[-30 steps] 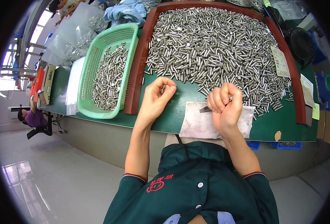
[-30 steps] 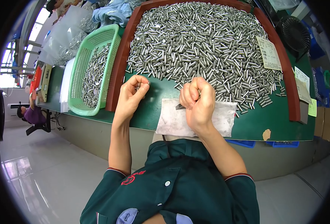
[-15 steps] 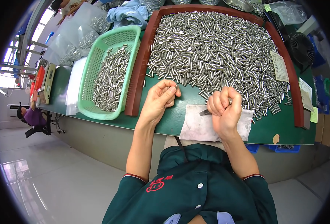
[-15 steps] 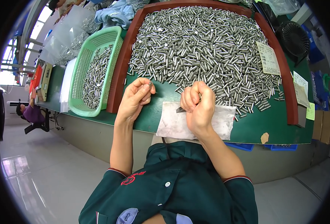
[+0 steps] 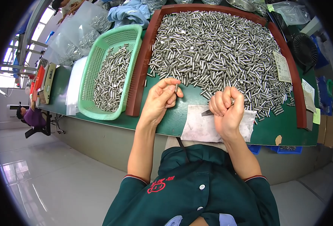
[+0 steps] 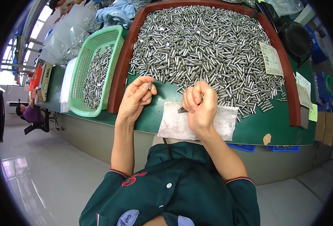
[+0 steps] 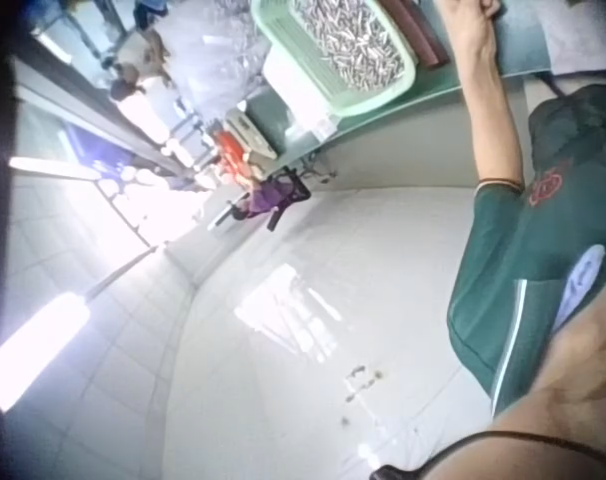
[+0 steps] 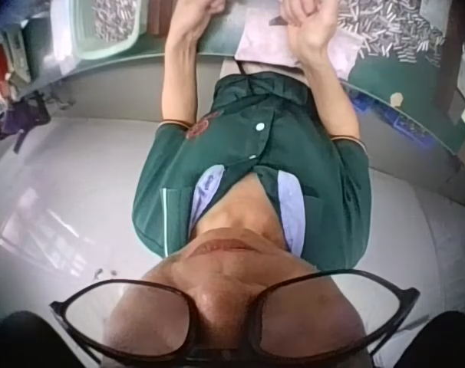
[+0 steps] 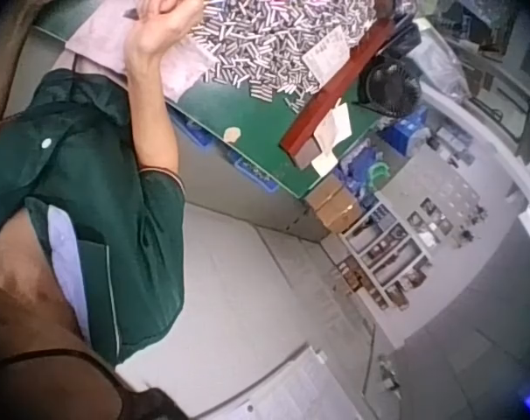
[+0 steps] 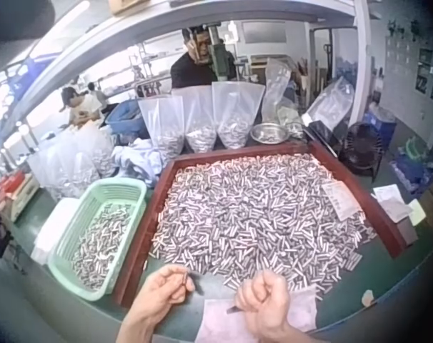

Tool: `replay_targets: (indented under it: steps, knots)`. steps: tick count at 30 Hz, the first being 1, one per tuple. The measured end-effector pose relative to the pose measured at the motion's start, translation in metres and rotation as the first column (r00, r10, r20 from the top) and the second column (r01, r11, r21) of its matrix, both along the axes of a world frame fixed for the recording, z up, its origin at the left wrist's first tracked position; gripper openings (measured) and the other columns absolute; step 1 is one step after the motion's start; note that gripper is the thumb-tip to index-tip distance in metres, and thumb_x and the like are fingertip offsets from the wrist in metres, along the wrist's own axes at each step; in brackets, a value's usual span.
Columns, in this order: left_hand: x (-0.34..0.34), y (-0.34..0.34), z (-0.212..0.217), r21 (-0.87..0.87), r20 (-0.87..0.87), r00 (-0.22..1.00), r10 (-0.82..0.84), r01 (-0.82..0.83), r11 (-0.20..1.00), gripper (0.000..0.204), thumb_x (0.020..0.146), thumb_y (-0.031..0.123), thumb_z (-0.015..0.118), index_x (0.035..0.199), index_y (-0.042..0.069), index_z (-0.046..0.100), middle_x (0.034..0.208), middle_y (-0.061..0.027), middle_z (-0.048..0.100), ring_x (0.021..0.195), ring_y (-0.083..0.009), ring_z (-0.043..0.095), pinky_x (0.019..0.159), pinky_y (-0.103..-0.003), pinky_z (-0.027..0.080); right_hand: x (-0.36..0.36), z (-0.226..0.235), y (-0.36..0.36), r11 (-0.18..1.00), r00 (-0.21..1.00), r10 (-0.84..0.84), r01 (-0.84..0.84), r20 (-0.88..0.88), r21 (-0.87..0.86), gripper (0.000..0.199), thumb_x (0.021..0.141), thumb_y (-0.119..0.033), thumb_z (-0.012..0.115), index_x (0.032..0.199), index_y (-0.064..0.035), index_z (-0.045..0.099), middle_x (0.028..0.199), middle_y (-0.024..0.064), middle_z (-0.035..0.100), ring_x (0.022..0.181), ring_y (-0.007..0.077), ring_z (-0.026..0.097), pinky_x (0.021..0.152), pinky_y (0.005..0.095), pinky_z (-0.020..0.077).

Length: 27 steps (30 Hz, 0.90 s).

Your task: Inspecting and sorting small metal pins at a factory workbench using a small pick tool.

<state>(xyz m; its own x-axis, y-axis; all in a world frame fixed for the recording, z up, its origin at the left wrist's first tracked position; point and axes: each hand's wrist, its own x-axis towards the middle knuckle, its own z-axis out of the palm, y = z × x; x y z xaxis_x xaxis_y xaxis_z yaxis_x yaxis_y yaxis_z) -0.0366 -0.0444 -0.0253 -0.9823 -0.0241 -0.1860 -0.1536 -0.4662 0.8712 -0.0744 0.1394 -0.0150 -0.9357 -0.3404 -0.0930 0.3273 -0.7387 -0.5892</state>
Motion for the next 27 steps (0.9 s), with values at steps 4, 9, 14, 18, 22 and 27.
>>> replay_targets:
  steps: [4,9,14,18,22,27]
  knots:
    - [0.005,0.004,0.003,-0.177,0.017,1.0,0.005,-0.002,0.984,0.013,0.086,0.007,0.048,0.095,0.0,0.053,0.076,-0.0064,0.057,0.048,-0.0024,0.032,0.042,-0.017,0.025,0.0,0.001,0.0,1.0,1.0,0.002,-0.002,0.004,-0.007,0.034,0.087,-0.021,0.03,0.055,-0.0097,0.029,0.042,-0.0003,0.026,0.037,0.0078,0.018,0.037,0.0239,0.0164]
    - [0.022,0.029,0.017,-0.716,-0.07,0.993,-0.096,0.017,0.698,0.008,0.082,0.007,0.055,0.081,0.0,0.051,0.067,-0.0011,0.053,0.054,-0.003,0.04,0.047,-0.019,0.03,-0.001,0.0,-0.001,1.0,1.0,0.002,-0.002,-0.008,0.001,0.033,0.086,-0.019,0.03,0.054,-0.0098,0.028,0.042,-0.0002,0.026,0.037,0.0077,0.018,0.037,0.0237,0.0163]
    - [0.027,0.05,0.024,-0.924,-0.046,0.98,-0.192,0.032,0.381,0.011,0.071,0.004,0.061,0.073,-0.001,0.052,0.053,-0.0125,0.05,0.047,-0.0259,0.049,0.046,-0.032,0.038,-0.001,-0.002,0.002,0.999,0.999,0.024,-0.025,-0.033,-0.024,0.037,0.087,-0.025,0.028,0.052,-0.0128,0.028,0.04,-0.0026,0.025,0.036,0.0076,0.015,0.038,0.0241,0.0159]
    - [0.029,0.055,0.018,-0.951,-0.082,0.989,-0.122,-0.041,0.307,0.008,0.069,0.003,0.062,0.07,-0.001,0.055,0.057,-0.0137,0.054,0.05,-0.0261,0.053,0.048,-0.033,0.04,-0.001,-0.002,0.001,0.999,0.998,0.028,-0.03,-0.057,-0.028,0.037,0.087,-0.026,0.029,0.052,-0.0126,0.028,0.04,-0.0027,0.025,0.036,0.0079,0.016,0.038,0.0244,0.0161]
    - [0.029,0.059,0.014,-0.946,-0.165,0.983,-0.086,-0.133,0.296,0.007,0.067,0.002,0.064,0.068,-0.002,0.058,0.059,-0.0136,0.055,0.05,-0.0257,0.053,0.048,-0.032,0.04,0.0,-0.002,0.0,0.999,0.998,0.03,-0.031,-0.049,-0.023,0.036,0.086,-0.022,0.027,0.052,-0.0122,0.028,0.04,-0.0021,0.025,0.037,0.0082,0.016,0.038,0.0247,0.0164]
    - [0.028,0.06,0.018,-0.959,-0.135,0.987,-0.089,-0.108,0.262,0.008,0.066,0.002,0.064,0.067,-0.002,0.058,0.059,-0.0137,0.055,0.049,-0.0256,0.052,0.047,-0.032,0.04,0.0,-0.002,-0.001,1.0,0.999,0.015,-0.015,-0.045,-0.015,0.035,0.086,-0.022,0.027,0.052,-0.012,0.028,0.04,-0.0017,0.025,0.037,0.0084,0.016,0.039,0.0248,0.0164]
